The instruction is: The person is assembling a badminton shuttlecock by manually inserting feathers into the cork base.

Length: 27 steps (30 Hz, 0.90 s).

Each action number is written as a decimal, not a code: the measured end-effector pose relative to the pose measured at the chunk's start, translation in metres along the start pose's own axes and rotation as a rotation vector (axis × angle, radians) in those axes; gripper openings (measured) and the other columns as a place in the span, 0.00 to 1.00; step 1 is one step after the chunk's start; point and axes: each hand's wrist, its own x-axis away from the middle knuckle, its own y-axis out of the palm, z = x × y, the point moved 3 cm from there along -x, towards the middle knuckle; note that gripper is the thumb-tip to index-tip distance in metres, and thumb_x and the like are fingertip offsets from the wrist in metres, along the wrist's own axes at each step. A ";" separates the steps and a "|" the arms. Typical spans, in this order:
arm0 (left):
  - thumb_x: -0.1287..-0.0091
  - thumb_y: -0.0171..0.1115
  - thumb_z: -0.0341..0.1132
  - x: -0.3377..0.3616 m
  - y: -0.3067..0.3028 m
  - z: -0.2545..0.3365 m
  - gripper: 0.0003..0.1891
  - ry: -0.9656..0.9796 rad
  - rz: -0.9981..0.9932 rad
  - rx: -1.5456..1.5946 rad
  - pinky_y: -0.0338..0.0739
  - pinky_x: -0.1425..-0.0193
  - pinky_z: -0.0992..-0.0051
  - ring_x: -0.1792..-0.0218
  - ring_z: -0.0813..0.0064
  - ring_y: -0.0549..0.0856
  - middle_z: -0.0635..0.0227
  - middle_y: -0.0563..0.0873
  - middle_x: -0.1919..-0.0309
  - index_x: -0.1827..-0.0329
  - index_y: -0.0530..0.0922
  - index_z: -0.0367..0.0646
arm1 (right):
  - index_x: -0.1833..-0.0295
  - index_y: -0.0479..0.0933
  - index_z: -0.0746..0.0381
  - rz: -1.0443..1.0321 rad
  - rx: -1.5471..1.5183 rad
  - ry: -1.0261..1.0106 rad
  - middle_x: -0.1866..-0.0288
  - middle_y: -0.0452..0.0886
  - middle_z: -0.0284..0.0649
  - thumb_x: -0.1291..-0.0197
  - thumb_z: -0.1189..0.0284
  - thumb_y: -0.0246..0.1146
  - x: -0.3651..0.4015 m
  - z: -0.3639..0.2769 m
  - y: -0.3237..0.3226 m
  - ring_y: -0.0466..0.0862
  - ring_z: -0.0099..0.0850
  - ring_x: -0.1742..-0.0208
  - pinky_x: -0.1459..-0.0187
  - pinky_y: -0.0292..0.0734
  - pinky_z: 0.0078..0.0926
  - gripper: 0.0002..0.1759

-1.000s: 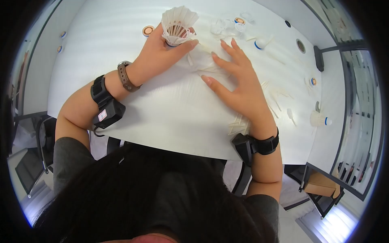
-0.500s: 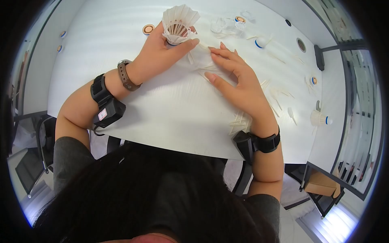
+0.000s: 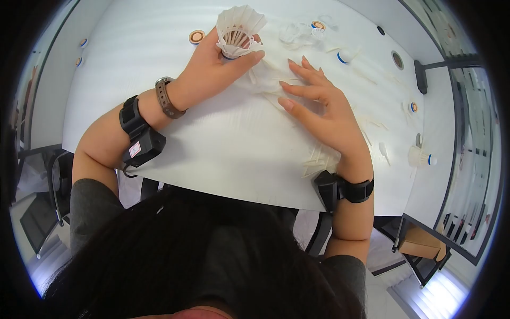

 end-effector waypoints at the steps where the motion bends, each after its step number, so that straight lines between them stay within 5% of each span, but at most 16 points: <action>1: 0.32 0.70 0.33 0.001 0.000 0.000 0.20 -0.014 0.002 -0.009 0.78 0.44 0.77 0.48 0.83 0.82 0.72 0.84 0.49 0.40 0.75 0.41 | 0.43 0.85 0.62 -0.015 0.017 -0.006 0.27 0.74 0.49 0.40 0.68 0.71 0.000 -0.001 0.000 0.61 0.44 0.19 0.20 0.47 0.46 0.19; 18: 0.32 0.69 0.31 0.000 0.000 0.000 0.21 -0.015 -0.030 0.015 0.79 0.43 0.77 0.47 0.82 0.82 0.70 0.84 0.48 0.38 0.73 0.40 | 0.38 0.83 0.60 -0.048 0.203 -0.113 0.22 0.66 0.52 0.40 0.65 0.70 -0.002 -0.004 0.011 0.58 0.47 0.18 0.19 0.39 0.50 0.24; 24: 0.34 0.66 0.34 0.001 -0.001 -0.006 0.22 -0.028 0.047 -0.077 0.79 0.44 0.70 0.50 0.71 0.85 0.61 0.86 0.51 0.38 0.74 0.37 | 0.39 0.84 0.57 -0.047 0.206 -0.108 0.22 0.66 0.52 0.39 0.63 0.69 -0.003 -0.002 0.011 0.58 0.47 0.18 0.19 0.39 0.50 0.22; 27: 0.32 0.69 0.35 0.001 -0.002 -0.008 0.23 -0.149 0.006 -0.143 0.79 0.43 0.75 0.48 0.79 0.84 0.67 0.86 0.49 0.36 0.73 0.38 | 0.40 0.84 0.57 -0.065 0.164 -0.106 0.23 0.68 0.52 0.38 0.63 0.69 -0.003 -0.003 0.008 0.59 0.47 0.18 0.19 0.40 0.49 0.21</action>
